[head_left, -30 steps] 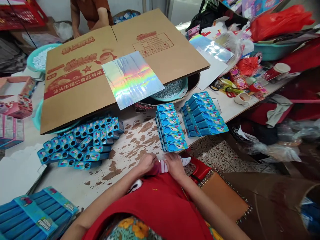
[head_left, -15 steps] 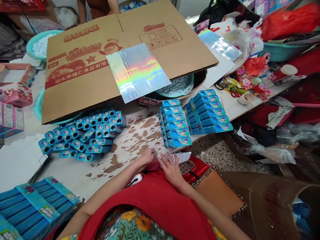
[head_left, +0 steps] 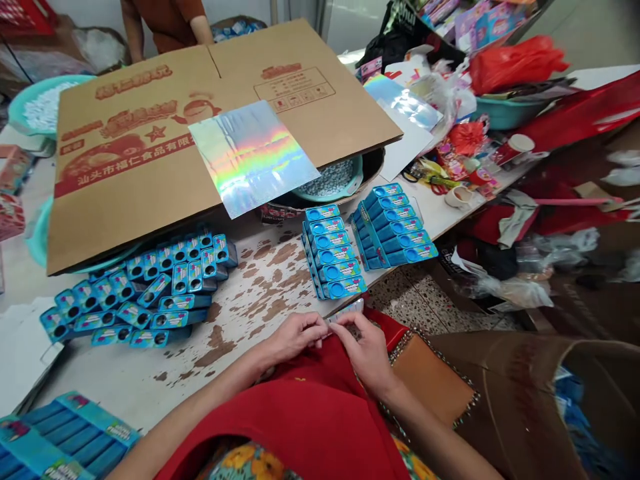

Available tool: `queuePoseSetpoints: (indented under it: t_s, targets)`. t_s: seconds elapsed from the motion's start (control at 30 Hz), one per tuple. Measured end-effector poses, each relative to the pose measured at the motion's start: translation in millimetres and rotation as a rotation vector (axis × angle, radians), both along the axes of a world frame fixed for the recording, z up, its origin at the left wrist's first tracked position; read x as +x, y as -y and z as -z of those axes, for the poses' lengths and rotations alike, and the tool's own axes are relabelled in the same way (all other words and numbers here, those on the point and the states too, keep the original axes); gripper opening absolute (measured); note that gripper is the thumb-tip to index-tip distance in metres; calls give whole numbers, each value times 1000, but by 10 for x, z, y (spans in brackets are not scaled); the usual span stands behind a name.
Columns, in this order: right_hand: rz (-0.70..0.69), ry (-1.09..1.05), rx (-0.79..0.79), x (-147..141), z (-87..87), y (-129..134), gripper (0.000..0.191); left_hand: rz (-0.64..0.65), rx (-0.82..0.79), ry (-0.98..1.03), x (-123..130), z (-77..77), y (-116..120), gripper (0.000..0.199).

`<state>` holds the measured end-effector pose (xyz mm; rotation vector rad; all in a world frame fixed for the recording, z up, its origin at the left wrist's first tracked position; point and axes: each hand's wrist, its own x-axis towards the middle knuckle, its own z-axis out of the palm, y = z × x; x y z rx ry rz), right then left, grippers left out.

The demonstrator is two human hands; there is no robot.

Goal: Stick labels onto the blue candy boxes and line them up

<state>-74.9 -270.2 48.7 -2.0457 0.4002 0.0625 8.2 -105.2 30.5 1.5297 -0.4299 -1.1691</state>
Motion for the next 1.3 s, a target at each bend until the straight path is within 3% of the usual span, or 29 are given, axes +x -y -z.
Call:
queuePoseSetpoints:
  t_s: [0.07, 0.17, 0.3, 0.43, 0.57, 0.7, 0.83, 0.97, 1.03, 1.1, 1.17, 1.23, 1.3]
  targets:
    - [101, 23, -24, 53, -72, 11, 18, -1, 38, -57, 52, -164, 78, 32]
    - [236, 132, -114, 174, -121, 35, 19, -55, 69, 71, 199, -346, 177, 26]
    - [349, 219, -223, 404, -110, 105, 20, -140, 40, 148, 408, -396, 271, 19]
    - [361, 178, -205, 571, 44, 195, 22, -165, 14, 165, 516, -253, 352, 13]
    - [432, 148, -67, 593, 217, 247, 25, -193, -28, 137, 463, -21, 460, 14]
    - [506, 130, 23, 620, 257, 274, 32, -232, 138, 183, 393, 249, 495, 12]
    - [493, 186, -3, 623, 222, 307, 27, -160, 270, 370, 420, 397, 137, 20]
    - [620, 400, -201, 302, 286, 185, 33, 126, 354, 200, 235, 514, -455, 39]
    - [444, 463, -283, 69, 385, 28, 22, 174, 401, 119, 57, 606, -629, 38]
    - [61, 458, -278, -101, 520, -159, 14, 151, 449, 149, -83, 694, -674, 25]
    - [-278, 394, -296, -155, 673, -323, 20, 128, 466, 211, -135, 753, -637, 23]
    - [-460, 331, -374, -118, 827, -425, 30, 129, 442, 257, -110, 776, -587, 27]
    - [-553, 301, -458, -62, 965, -454, 37, 119, 416, 283, -56, 783, -566, 29]
